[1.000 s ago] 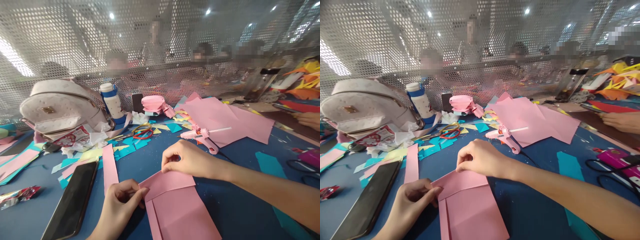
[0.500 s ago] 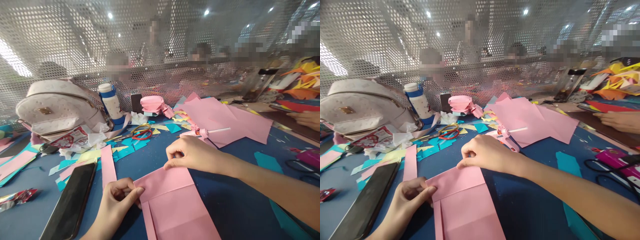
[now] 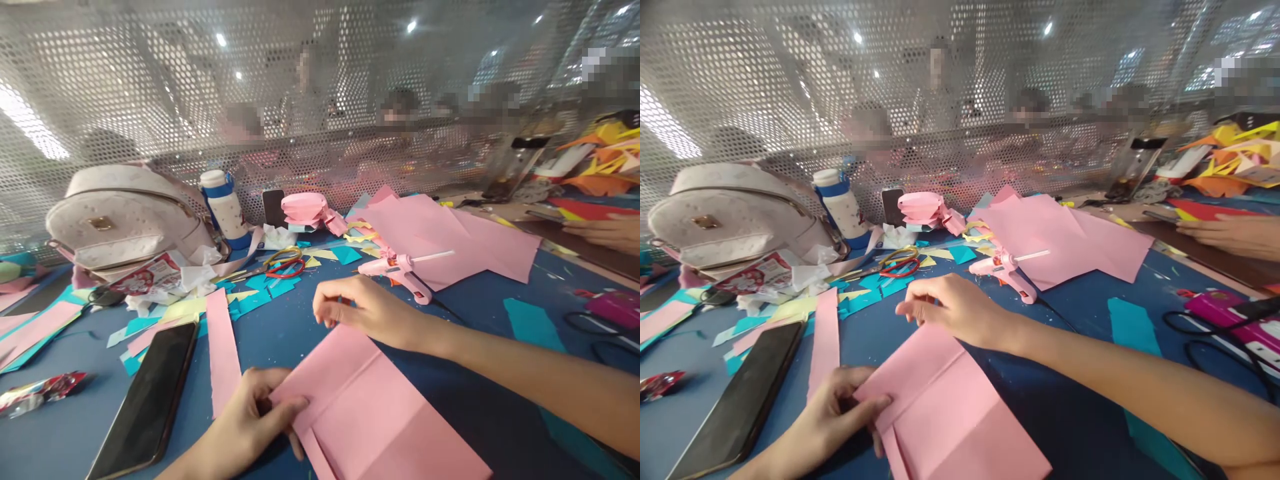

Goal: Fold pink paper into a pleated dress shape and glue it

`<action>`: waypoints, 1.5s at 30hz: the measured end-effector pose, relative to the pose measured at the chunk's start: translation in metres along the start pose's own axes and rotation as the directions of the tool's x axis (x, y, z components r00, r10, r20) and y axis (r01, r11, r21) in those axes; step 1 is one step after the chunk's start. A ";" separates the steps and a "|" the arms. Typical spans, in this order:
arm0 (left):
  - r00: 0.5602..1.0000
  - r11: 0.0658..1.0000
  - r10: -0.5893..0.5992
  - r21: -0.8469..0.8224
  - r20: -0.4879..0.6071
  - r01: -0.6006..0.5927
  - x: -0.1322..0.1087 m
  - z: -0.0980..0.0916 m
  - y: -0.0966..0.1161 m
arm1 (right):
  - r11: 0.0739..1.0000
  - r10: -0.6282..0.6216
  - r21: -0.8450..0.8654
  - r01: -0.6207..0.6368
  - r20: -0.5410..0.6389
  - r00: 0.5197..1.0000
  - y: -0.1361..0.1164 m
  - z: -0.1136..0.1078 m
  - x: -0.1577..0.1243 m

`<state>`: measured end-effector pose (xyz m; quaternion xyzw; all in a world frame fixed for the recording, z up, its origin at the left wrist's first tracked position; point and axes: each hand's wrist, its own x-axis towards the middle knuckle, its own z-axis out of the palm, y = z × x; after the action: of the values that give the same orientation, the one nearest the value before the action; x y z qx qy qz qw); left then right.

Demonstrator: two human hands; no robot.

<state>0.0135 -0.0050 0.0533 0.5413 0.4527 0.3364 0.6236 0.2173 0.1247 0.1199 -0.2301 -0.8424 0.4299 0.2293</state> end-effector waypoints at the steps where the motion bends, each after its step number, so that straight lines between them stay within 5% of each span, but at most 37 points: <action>1: 0.996 0.998 0.017 -0.056 -0.089 -0.022 0.002 -0.002 0.000 | 0.994 0.028 0.103 -0.027 -0.009 1.000 0.001 -0.002 0.002; 3: 0.948 0.973 0.044 -0.200 -0.315 -0.112 0.006 -0.006 -0.001 | 0.947 0.115 0.307 -0.095 -0.047 0.992 0.006 -0.006 0.005; 6: 0.810 0.871 -0.005 -0.401 -0.586 -0.285 0.014 -0.012 -0.002 | 0.878 0.193 0.452 -0.160 -0.029 0.981 0.012 -0.009 0.009; 10: 0.730 0.792 -0.029 -0.462 -0.683 -0.400 0.018 -0.016 -0.005 | 0.879 0.114 0.423 -0.222 0.266 0.957 0.014 -0.004 0.008; 20: 0.749 0.812 0.029 -0.422 -0.662 -0.404 0.016 -0.012 0.000 | 0.832 -0.009 0.481 -0.276 0.510 0.860 0.014 0.007 0.003; 22: 0.745 0.825 0.027 -0.406 -0.667 -0.393 0.017 -0.010 0.002 | 0.864 0.031 0.438 -0.248 0.444 0.895 0.018 0.010 0.004; 25: 0.764 0.865 0.002 -0.382 -0.646 -0.326 0.016 -0.004 0.003 | 0.894 0.153 0.394 -0.212 0.177 0.972 0.023 0.013 0.006; 28: 0.783 0.931 0.006 -0.283 -0.622 -0.231 0.013 0.002 0.000 | 0.883 0.227 0.426 -0.199 -0.015 0.974 0.023 0.016 0.007; 35: 0.814 0.990 0.123 0.125 -0.568 -0.063 -0.007 0.010 -0.009 | 0.805 0.261 0.538 -0.252 0.060 0.963 0.018 0.021 0.005; 38: 0.921 0.962 0.201 0.244 -0.334 -0.122 -0.013 0.004 -0.003 | 0.836 0.248 0.493 -0.241 0.052 0.967 0.025 0.014 0.008; 39: 0.956 0.961 0.194 0.238 -0.220 -0.140 -0.014 0.001 0.000 | 0.843 0.255 0.475 -0.251 0.059 0.965 0.027 0.011 0.009; 41: 0.972 0.981 0.162 0.138 -0.171 -0.139 -0.011 -0.002 0.008 | 0.855 0.268 0.437 -0.280 0.090 0.959 0.034 0.006 0.011; 45: 0.912 0.951 0.003 -0.280 -0.409 -0.129 0.005 -0.003 0.015 | 0.891 0.259 0.352 -0.286 0.124 0.958 0.045 0.006 0.011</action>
<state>0.0132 0.0034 0.0667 0.3740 0.4964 0.5269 0.5798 0.2140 0.1513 0.0813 -0.2831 -0.7148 0.6152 0.1743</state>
